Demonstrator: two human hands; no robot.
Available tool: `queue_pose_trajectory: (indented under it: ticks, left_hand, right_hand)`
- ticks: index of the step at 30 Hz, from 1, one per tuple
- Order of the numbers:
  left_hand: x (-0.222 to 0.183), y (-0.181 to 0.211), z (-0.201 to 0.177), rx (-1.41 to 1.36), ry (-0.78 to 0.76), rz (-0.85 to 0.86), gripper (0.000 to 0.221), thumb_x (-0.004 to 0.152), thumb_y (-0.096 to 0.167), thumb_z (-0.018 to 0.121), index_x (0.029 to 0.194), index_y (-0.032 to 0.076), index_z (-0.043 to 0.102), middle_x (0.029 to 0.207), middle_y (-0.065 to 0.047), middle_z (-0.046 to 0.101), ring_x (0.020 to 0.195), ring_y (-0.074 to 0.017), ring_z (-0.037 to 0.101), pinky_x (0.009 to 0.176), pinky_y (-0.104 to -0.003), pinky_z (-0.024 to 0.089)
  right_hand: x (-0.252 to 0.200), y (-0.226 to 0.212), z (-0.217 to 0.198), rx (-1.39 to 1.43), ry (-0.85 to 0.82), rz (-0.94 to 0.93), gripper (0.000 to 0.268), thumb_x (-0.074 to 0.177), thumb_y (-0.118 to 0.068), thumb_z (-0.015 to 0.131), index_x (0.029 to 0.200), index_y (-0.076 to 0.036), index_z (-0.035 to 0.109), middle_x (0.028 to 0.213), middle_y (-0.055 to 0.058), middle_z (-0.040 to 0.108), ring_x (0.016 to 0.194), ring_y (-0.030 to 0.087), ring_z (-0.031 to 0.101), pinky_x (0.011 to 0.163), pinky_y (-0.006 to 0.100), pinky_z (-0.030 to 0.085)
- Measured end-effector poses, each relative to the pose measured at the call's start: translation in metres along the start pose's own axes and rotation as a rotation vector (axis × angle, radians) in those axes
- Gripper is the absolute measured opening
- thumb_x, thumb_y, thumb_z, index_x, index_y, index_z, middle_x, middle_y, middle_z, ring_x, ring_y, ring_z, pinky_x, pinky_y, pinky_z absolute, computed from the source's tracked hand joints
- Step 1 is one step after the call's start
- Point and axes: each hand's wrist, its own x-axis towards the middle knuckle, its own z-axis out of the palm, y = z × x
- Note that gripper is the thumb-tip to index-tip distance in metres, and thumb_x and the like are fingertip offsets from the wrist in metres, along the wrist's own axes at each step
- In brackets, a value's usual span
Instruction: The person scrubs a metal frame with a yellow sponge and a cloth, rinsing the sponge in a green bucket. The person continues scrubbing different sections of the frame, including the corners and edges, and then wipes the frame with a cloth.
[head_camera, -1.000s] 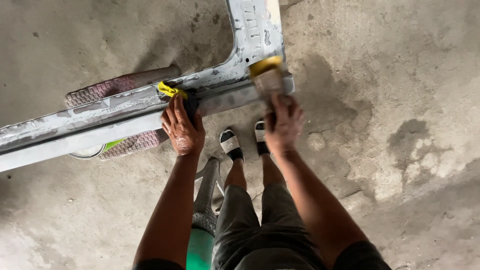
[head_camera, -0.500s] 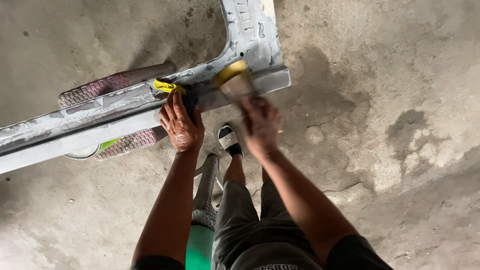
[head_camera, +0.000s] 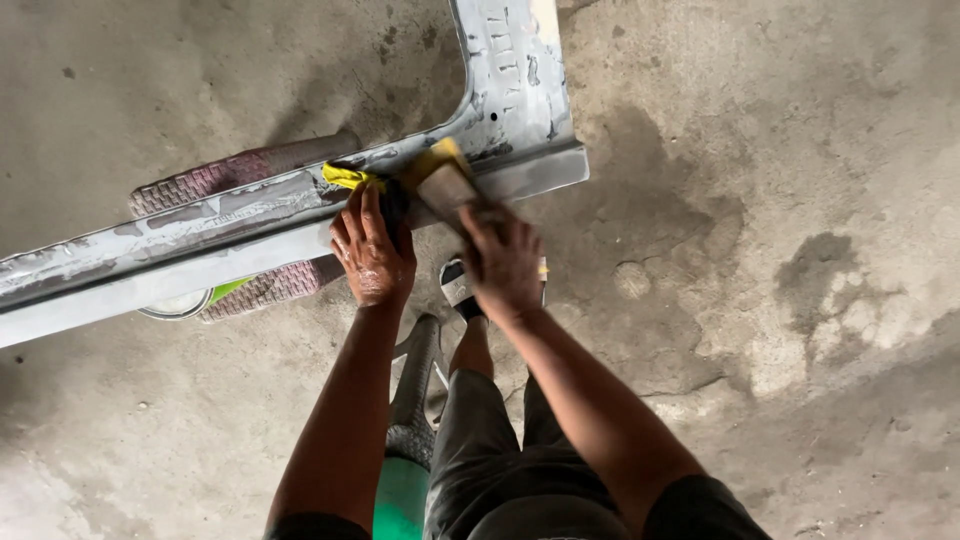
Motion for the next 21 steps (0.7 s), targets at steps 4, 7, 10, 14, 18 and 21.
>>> queue_pose_trajectory:
  ticks: [4,7,10,14,18,21]
  left_hand:
    - [0.004,0.005,0.003,-0.001,-0.016,-0.003,0.057,0.101,0.021,0.061,0.154,0.009,0.042,0.153,-0.014,0.048,0.132,-0.0389,0.046,0.113,-0.058,0.034]
    - [-0.001,0.013,0.018,0.002,0.029,-0.028,0.062,0.095,0.021,0.062,0.152,0.010,0.042,0.153,-0.013,0.048,0.132,-0.0388,0.046,0.111,-0.057,0.035]
    - [0.002,0.029,0.030,0.041,-0.035,-0.040,0.060,0.099,0.021,0.062,0.153,0.008,0.040,0.153,-0.015,0.047,0.129,-0.0397,0.045,0.104,-0.056,0.036]
    - [0.003,0.059,0.037,0.012,-0.043,0.055,0.064,0.096,0.024,0.065,0.154,0.012,0.040,0.156,-0.013,0.045,0.133,-0.0387,0.045,0.109,-0.058,0.035]
    - [0.006,0.076,0.060,0.075,-0.145,0.105,0.068,0.092,0.023,0.065,0.153,0.010,0.040,0.158,-0.013,0.040,0.133,-0.0395,0.044,0.106,-0.058,0.036]
    - [0.018,0.114,0.088,0.020,-0.201,0.230,0.067,0.093,0.026,0.067,0.152,0.009,0.042,0.159,-0.015,0.037,0.132,-0.0398,0.044,0.102,-0.058,0.038]
  right_hand:
    - [0.015,0.062,-0.029,-0.054,0.020,0.243,0.052,0.102,-0.019,0.058,0.151,-0.035,0.052,0.150,0.008,0.049,0.126,0.030,0.043,0.100,0.047,0.043]
    - [0.010,0.082,-0.021,-0.090,0.299,0.148,0.061,0.096,-0.024,0.065,0.154,-0.022,0.047,0.145,0.015,0.045,0.131,0.034,0.040,0.108,0.053,0.037]
    - [0.001,0.057,-0.007,0.042,0.251,0.229,0.052,0.102,-0.024,0.063,0.151,-0.026,0.048,0.144,0.014,0.045,0.128,0.031,0.043,0.105,0.048,0.043]
    - [-0.015,0.059,-0.023,0.004,0.086,0.075,0.061,0.094,-0.024,0.072,0.151,-0.025,0.049,0.144,0.014,0.047,0.126,0.035,0.044,0.104,0.054,0.041]
    - [-0.020,0.119,-0.037,0.079,0.277,0.203,0.061,0.094,-0.026,0.075,0.148,-0.025,0.048,0.141,0.015,0.050,0.123,0.035,0.050,0.090,0.044,0.051]
    - [-0.015,0.118,-0.079,0.052,0.323,0.118,0.067,0.091,-0.018,0.076,0.152,-0.020,0.047,0.141,0.017,0.053,0.124,0.040,0.050,0.105,0.056,0.043]
